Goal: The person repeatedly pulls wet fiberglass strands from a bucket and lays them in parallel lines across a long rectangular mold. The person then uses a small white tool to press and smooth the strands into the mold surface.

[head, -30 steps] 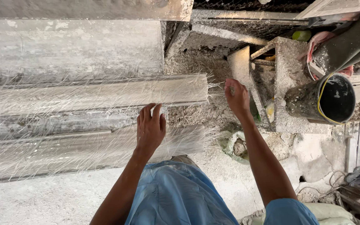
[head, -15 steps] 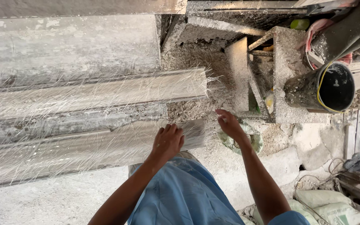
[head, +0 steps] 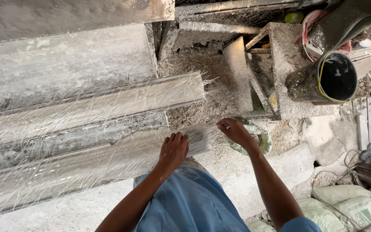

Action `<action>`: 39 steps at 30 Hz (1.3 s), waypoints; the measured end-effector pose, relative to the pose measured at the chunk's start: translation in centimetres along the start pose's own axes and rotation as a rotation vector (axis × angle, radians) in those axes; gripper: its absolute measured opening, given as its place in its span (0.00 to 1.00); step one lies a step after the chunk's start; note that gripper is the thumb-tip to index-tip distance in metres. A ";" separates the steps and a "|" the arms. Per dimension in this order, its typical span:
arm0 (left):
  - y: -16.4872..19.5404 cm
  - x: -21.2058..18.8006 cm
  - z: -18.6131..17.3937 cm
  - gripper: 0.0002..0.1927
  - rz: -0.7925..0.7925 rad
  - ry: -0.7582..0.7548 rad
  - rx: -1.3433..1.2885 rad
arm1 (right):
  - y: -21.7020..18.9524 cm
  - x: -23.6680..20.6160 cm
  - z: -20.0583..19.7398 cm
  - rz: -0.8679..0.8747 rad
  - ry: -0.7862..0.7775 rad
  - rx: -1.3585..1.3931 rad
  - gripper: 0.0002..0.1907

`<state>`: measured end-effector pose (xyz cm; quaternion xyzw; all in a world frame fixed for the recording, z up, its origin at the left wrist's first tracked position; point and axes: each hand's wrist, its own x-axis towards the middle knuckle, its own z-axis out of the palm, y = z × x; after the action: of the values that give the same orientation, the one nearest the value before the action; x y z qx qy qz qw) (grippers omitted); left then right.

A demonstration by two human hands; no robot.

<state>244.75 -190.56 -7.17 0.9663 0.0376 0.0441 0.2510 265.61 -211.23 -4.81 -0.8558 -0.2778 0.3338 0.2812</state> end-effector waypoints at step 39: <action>-1.2 10.5 -11.9 0.13 -0.071 0.031 -0.602 | -12.7 0.8 -13.0 -0.344 0.227 -0.102 0.11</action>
<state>253.90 -182.78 3.29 0.8458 0.0603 0.0594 0.5268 271.91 -205.80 11.34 -0.8411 -0.4028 0.1681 0.3196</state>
